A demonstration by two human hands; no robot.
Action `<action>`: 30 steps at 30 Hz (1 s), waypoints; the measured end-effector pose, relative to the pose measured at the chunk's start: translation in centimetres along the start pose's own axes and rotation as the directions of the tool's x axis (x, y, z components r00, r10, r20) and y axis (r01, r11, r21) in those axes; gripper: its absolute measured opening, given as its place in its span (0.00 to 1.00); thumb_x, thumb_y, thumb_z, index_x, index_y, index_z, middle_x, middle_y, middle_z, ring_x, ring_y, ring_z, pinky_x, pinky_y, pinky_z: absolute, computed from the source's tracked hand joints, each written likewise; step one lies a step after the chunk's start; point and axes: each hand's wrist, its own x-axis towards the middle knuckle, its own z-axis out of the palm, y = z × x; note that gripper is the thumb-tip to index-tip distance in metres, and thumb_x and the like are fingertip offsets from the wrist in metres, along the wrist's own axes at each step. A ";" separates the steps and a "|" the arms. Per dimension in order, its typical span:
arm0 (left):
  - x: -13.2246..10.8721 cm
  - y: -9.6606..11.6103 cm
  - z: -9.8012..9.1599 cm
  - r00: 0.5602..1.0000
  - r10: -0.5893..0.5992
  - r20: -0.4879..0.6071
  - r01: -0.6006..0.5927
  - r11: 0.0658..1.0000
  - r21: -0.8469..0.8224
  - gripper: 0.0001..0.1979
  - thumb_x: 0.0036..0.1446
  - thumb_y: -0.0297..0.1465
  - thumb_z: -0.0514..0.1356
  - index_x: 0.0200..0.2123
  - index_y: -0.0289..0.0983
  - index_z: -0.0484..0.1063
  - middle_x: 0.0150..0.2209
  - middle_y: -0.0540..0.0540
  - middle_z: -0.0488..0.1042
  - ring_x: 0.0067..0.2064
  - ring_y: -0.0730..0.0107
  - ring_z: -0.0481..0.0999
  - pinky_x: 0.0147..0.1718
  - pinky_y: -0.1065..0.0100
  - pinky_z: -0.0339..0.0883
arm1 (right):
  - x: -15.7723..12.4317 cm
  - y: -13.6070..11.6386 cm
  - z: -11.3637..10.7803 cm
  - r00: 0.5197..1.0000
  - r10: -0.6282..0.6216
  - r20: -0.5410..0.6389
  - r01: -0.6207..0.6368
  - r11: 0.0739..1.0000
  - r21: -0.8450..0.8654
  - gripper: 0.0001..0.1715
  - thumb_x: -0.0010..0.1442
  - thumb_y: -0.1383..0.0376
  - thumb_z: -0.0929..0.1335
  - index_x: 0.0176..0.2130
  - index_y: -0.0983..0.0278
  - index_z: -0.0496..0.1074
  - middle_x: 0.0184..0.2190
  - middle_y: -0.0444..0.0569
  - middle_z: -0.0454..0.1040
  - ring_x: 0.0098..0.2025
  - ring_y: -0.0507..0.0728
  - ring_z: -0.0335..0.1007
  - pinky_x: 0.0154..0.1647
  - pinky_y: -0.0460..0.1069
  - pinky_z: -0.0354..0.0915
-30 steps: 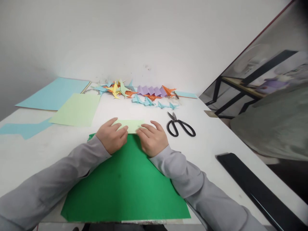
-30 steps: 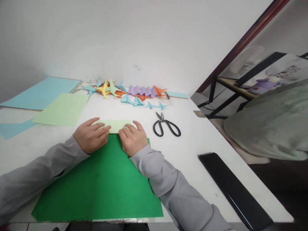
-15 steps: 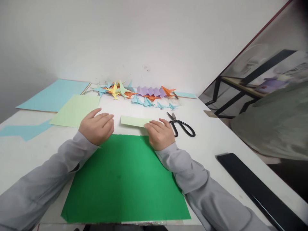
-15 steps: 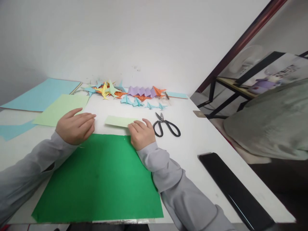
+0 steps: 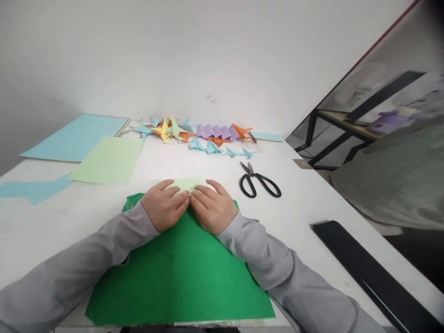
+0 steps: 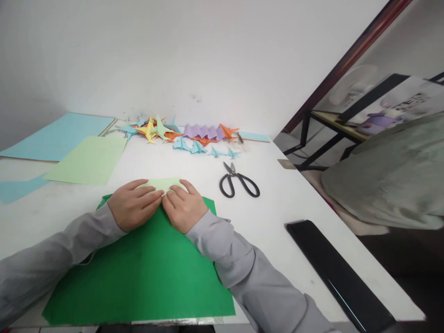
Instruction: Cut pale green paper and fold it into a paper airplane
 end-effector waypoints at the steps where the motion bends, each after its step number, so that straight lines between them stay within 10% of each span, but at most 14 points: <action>1: -0.1 -0.2 0.0 1.000 0.005 -0.005 -0.005 1.000 -0.003 0.08 0.58 0.23 0.53 0.32 0.34 0.72 0.37 0.44 0.79 0.34 0.65 0.76 0.40 0.57 0.68 | 0.0 0.1 0.0 1.000 0.010 0.012 -0.010 1.000 -0.008 0.12 0.58 0.73 0.59 0.34 0.67 0.71 0.30 0.50 0.76 0.40 0.56 0.70 0.52 0.56 0.57; 13: -1.3 -3.7 -1.2 1.000 0.008 -0.006 -0.007 0.995 0.104 0.07 0.57 0.27 0.55 0.33 0.37 0.73 0.37 0.48 0.80 0.35 0.68 0.78 0.39 0.62 0.67 | -2.1 3.6 -0.1 0.958 0.275 -0.080 -0.283 0.952 -0.118 0.09 0.55 0.72 0.63 0.35 0.66 0.72 0.31 0.49 0.78 0.38 0.56 0.72 0.49 0.54 0.56; 22: -0.5 -1.1 -0.3 0.999 0.041 -0.033 -0.040 0.999 0.017 0.09 0.58 0.24 0.53 0.33 0.36 0.73 0.38 0.46 0.79 0.37 0.66 0.77 0.42 0.60 0.67 | 0.1 0.2 0.0 0.999 0.051 -0.008 -0.051 0.998 -0.024 0.10 0.62 0.71 0.61 0.38 0.65 0.71 0.36 0.47 0.78 0.43 0.55 0.71 0.53 0.54 0.55; 30: -1.6 -3.9 -1.1 0.998 -0.043 0.040 0.042 0.999 0.011 0.08 0.57 0.28 0.54 0.36 0.40 0.74 0.40 0.48 0.79 0.37 0.67 0.78 0.41 0.61 0.68 | -1.3 2.0 0.1 0.981 0.172 -0.092 -0.177 0.983 -0.049 0.14 0.57 0.74 0.61 0.38 0.65 0.73 0.34 0.48 0.78 0.39 0.55 0.71 0.44 0.52 0.59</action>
